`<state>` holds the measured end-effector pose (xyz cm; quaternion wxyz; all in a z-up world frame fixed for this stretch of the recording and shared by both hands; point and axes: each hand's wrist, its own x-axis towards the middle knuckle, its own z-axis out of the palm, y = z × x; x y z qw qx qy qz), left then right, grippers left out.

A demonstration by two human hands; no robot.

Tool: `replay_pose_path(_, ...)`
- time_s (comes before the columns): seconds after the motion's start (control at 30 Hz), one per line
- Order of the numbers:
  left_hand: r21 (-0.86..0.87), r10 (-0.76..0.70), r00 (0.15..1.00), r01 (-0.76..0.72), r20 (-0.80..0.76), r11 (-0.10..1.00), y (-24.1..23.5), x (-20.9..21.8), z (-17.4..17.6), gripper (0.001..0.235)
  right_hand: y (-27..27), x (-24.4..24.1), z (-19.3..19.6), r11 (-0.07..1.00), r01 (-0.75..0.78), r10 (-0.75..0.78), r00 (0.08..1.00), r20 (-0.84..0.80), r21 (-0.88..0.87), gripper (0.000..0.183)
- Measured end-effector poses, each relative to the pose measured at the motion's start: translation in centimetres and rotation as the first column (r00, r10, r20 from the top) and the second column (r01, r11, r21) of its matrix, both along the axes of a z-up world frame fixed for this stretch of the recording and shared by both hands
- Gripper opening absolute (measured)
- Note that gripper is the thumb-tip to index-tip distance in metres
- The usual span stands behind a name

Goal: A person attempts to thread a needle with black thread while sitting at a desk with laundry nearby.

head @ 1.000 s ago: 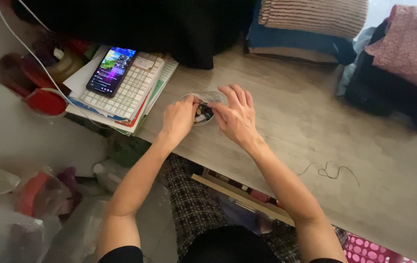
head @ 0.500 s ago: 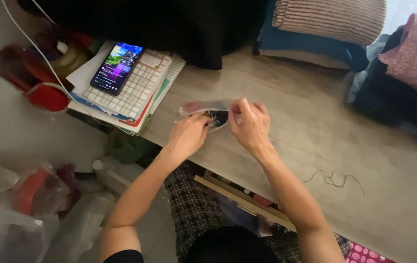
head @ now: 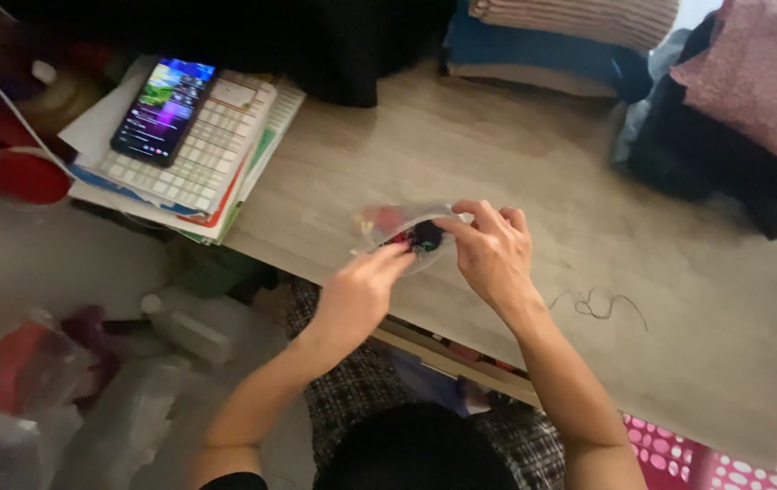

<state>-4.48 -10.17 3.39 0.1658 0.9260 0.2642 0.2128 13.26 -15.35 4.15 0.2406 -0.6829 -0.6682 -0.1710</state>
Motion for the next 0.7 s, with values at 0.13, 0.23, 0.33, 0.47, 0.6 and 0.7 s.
replay_pose_path(0.13,-0.044,0.168,0.977,-0.164,0.129,0.986,0.6,-0.8,1.3,0.005,-0.7,0.0,0.2,1.0,0.014,-0.014,1.0,0.015,-0.025,0.022)
replay_pose_path(0.23,-0.254,0.144,0.986,-0.12,0.079,0.96,0.8,-0.8,0.8,0.019,-0.5,-0.3,0.0,0.999,-0.015,0.012,0.997,0.077,0.038,0.019)
replay_pose_path(0.33,-0.303,0.219,0.958,-0.157,0.185,0.94,0.6,-0.3,0.1,0.03,-0.4,-2.1,-1.1,0.997,-0.027,0.021,0.996,0.086,0.077,0.008)
replay_pose_path(0.47,-0.327,0.322,0.9,-0.222,0.293,0.919,0.7,0.5,-3.1,0.027,0.4,-5.4,-1.2,0.99,-0.037,0.033,0.999,-0.028,-0.139,0.01)
replay_pose_path(0.6,-0.168,0.36,0.857,-0.32,0.368,0.932,0.4,1.0,-4.4,0.031,3.3,-4.5,-5.0,0.857,0.058,-0.076,0.997,-0.015,-0.513,0.036)
replay_pose_path(0.7,-0.151,0.348,0.85,-0.313,0.395,0.938,-0.1,0.9,-5.1,0.039,4.4,-4.1,-5.1,0.771,0.022,-0.052,0.998,-0.027,-0.636,0.042)
